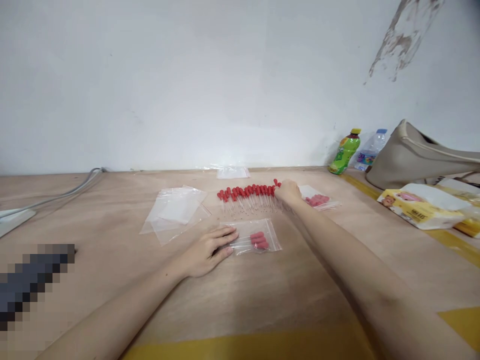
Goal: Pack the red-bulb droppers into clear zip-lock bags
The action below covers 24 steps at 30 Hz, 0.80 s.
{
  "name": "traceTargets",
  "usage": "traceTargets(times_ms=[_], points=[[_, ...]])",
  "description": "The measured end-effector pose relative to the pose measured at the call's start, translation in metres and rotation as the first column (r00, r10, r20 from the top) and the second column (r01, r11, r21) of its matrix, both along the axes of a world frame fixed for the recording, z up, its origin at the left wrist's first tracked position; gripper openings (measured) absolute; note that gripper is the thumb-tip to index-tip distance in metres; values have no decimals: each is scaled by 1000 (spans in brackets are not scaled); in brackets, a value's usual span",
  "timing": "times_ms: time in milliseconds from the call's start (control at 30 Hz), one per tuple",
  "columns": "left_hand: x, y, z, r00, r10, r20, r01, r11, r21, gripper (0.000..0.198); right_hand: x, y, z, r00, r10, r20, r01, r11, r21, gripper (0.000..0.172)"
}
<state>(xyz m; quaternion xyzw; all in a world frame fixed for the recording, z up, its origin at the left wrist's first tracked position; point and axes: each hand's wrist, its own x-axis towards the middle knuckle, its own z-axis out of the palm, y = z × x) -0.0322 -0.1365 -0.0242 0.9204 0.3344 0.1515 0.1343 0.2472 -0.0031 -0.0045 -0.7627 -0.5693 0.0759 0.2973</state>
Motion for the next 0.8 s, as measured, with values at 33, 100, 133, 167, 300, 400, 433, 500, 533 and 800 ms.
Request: traceTargets(times_ms=[33,100,133,167,300,400,433,500,533,800], points=[[0,0,0,1000,0,-3,0,1000,2,39,2,-2,4,999,34,-17,-34,999,15,17],[0,0,1,1000,1,-10,-1,1000,8,39,6,-11,12,991,118,-59,-115,992,51,20],[0,0,1,1000,1,-9,-1,1000,12,39,8,-17,14,985,158,-75,-153,986,67,23],[0,0,0,1000,1,-4,0,1000,15,39,10,-25,15,975,197,-105,-187,978,92,25],[-1,1,-2,1000,-3,24,2,1000,13,39,14,-67,-1,803,383,-458,-253,913,319,41],[-1,1,-3,1000,6,27,-6,1000,4,40,11,-92,-23,635,424,-646,-194,897,398,63],[-1,1,-3,1000,10,22,-10,1000,4,40,9,-97,-29,601,413,-685,-166,902,398,66],[-1,1,-4,1000,19,5,-19,1000,10,40,5,-102,-38,544,390,-743,-120,912,391,67],[-1,1,-4,1000,19,-6,-19,1000,13,40,2,-103,-41,513,385,-767,-106,915,389,65],[0,-3,0,998,30,46,-32,999,43,51,-20,-116,-37,158,298,-942,-150,950,275,30]])
